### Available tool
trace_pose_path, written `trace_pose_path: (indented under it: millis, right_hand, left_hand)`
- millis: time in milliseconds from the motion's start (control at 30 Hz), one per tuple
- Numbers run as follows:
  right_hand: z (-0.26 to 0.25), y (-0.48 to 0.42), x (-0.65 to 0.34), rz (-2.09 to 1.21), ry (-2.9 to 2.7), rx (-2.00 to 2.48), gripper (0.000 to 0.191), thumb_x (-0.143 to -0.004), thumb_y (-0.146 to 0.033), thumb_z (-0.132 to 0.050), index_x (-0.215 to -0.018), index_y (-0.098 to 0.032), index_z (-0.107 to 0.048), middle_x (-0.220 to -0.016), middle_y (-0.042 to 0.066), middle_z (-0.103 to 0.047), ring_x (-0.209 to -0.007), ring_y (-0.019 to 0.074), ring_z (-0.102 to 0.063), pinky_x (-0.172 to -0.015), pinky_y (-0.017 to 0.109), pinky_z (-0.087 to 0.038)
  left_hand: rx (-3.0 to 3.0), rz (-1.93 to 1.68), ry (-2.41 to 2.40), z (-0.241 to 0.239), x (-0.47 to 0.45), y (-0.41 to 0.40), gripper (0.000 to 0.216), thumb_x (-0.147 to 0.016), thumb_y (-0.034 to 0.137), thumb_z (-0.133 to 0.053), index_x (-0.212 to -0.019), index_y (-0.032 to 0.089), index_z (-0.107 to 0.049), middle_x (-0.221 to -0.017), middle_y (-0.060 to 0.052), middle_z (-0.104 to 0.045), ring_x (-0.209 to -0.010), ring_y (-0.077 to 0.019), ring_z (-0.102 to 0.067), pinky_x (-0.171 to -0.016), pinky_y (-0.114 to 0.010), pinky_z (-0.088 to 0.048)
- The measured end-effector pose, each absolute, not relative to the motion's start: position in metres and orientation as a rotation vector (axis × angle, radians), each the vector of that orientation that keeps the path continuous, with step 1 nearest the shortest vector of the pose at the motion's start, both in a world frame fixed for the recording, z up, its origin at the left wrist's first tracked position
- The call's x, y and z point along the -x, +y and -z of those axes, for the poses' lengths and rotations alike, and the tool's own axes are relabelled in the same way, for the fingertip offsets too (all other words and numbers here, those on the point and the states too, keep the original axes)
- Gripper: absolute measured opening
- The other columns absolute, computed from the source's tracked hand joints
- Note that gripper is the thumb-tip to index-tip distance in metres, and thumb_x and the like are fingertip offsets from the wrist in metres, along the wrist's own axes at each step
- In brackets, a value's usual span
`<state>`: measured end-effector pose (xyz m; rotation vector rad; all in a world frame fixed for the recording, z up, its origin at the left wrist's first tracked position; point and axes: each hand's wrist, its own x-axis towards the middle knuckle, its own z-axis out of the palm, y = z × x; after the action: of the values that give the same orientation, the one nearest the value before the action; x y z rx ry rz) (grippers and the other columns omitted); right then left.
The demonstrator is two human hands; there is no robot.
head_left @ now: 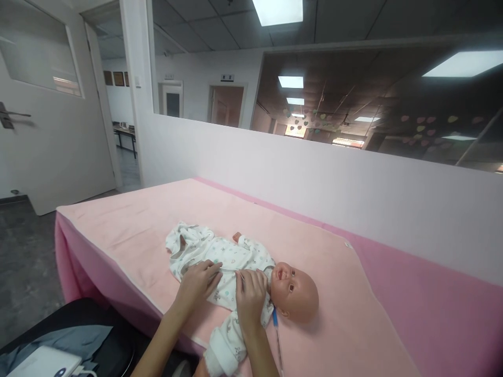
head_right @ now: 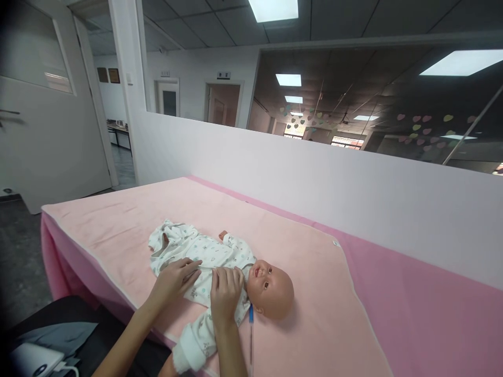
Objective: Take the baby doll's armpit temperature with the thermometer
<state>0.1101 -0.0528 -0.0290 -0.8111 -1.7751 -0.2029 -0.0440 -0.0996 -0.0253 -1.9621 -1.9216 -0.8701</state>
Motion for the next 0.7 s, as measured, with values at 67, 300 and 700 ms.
trace_pose_path:
  millis: [67,300,700]
  right_hand:
    - [0.029,-0.053,-0.11,0.201,-1.772,0.808,0.018,-0.089,-0.022,-0.047,-0.073,-0.02,-0.054,-0.07,0.0,-0.061,-0.066,0.0129,-0.053,-0.084,0.035,-0.037]
    - [0.029,-0.052,-0.109,0.212,-1.755,0.8,0.017,-0.089,-0.023,-0.047,-0.073,-0.02,-0.055,-0.068,0.0,-0.06,-0.065,0.0131,-0.052,-0.083,0.035,-0.037]
    - [0.026,-0.055,-0.11,0.181,-1.761,0.82,0.019,-0.089,-0.023,-0.047,-0.071,-0.02,-0.055,-0.067,0.0,-0.06,-0.066,0.0143,-0.051,-0.079,0.033,-0.036]
  left_hand:
    - [1.922,0.843,-1.879,0.029,0.044,-0.097,0.029,-0.089,0.033,-0.039,-0.105,0.023,-0.06,-0.086,-0.006,-0.063,-0.072,-0.019,-0.059,-0.066,-0.03,-0.042]
    - [1.866,0.794,-1.768,0.038,0.046,-0.095,0.029,-0.092,0.026,-0.035,-0.111,0.019,-0.056,-0.088,-0.007,-0.064,-0.076,-0.0186,-0.059,-0.07,-0.031,-0.043]
    - [1.91,0.822,-1.736,0.038,0.05,-0.102,0.032,-0.092,0.024,-0.033,-0.112,0.018,-0.057,-0.095,-0.008,-0.065,-0.08,-0.0193,-0.06,-0.073,-0.033,-0.045]
